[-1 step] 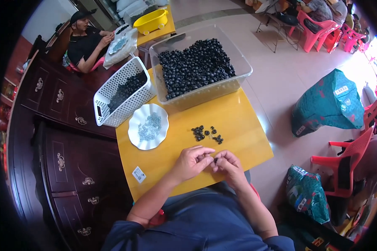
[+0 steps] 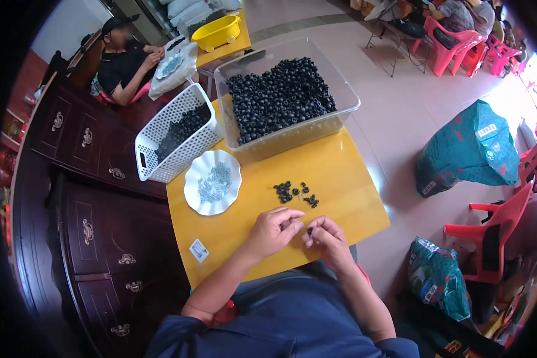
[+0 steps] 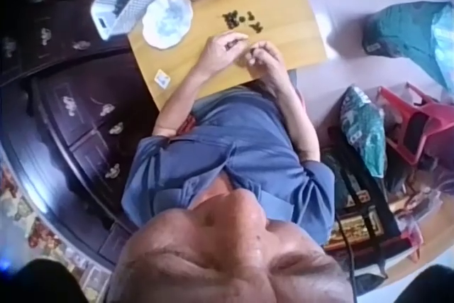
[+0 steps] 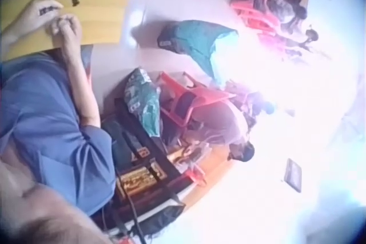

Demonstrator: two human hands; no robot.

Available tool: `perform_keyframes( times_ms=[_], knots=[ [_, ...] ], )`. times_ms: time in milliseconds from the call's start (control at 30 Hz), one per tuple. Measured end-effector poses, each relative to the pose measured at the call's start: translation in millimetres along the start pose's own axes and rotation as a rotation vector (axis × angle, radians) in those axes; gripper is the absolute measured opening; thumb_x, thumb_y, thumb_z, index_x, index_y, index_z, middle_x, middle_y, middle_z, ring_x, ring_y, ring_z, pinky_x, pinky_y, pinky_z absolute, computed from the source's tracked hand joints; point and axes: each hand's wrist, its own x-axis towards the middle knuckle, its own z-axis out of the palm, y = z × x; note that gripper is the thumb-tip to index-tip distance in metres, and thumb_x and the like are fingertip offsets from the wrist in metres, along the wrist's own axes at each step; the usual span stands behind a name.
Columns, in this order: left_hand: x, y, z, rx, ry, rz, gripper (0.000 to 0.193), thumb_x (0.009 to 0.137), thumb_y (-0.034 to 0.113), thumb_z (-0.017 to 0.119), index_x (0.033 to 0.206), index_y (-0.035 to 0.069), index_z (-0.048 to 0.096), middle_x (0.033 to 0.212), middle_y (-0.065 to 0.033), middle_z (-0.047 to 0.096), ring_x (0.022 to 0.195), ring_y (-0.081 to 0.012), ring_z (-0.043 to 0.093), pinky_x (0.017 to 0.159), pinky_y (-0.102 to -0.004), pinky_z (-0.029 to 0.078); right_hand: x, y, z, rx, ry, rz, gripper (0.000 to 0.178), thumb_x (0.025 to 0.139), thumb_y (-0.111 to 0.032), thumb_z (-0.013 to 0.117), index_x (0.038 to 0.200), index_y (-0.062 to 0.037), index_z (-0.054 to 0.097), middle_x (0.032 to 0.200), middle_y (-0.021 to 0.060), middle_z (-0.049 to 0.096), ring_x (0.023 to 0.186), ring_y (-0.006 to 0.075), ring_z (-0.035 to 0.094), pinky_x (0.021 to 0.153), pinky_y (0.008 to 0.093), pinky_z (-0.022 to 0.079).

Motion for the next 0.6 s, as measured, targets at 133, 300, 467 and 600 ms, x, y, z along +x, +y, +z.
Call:
perform_keyframes(
  times_ms=[133,300,467,600],
  knots=[
    [11.7,-6.7,3.7,0.416,0.143,0.110,0.020,0.088,0.010,0.075,0.107,0.005,0.073,0.086,-0.0108,0.070,0.071,-0.0257,0.070,0.065,-0.0369,0.057,-3.7,0.6,-8.6,0.066,0.026,0.027,0.011,0.099,-0.009,0.056,0.107,-0.0028,0.061,0.088,0.0081,0.068,0.078,0.0134,0.063,0.076,0.0274,0.052],
    [25.5,-11.9,9.5,0.570,0.192,0.127,0.020,0.086,0.015,0.075,0.105,0.006,0.074,0.083,-0.0118,0.070,0.072,-0.0308,0.071,0.063,-0.0404,0.056,-9.1,3.4,-15.0,0.108,-0.011,0.020,0.014,0.099,-0.009,0.056,0.108,-0.0017,0.063,0.089,0.0081,0.068,0.079,0.0139,0.063,0.076,0.0278,0.052],
    [34.5,-8.7,14.6,0.619,0.180,0.076,0.023,0.087,0.021,0.076,0.106,0.008,0.074,0.087,-0.0107,0.071,0.076,-0.0314,0.071,0.066,-0.0420,0.057,-10.9,-6.8,-24.8,-0.004,-0.104,0.013,0.020,0.100,-0.011,0.058,0.114,0.0002,0.067,0.091,0.0065,0.069,0.081,0.0130,0.064,0.078,0.0274,0.052],
    [40.7,-8.3,18.7,0.632,0.194,0.078,0.024,0.086,0.018,0.076,0.108,0.008,0.075,0.086,-0.0116,0.071,0.076,-0.0313,0.071,0.066,-0.0421,0.056,-14.0,-11.2,-33.4,0.025,-0.153,0.014,0.020,0.102,-0.011,0.060,0.116,-0.0005,0.068,0.091,0.0048,0.068,0.084,0.0123,0.062,0.082,0.0273,0.051]
  ],
)
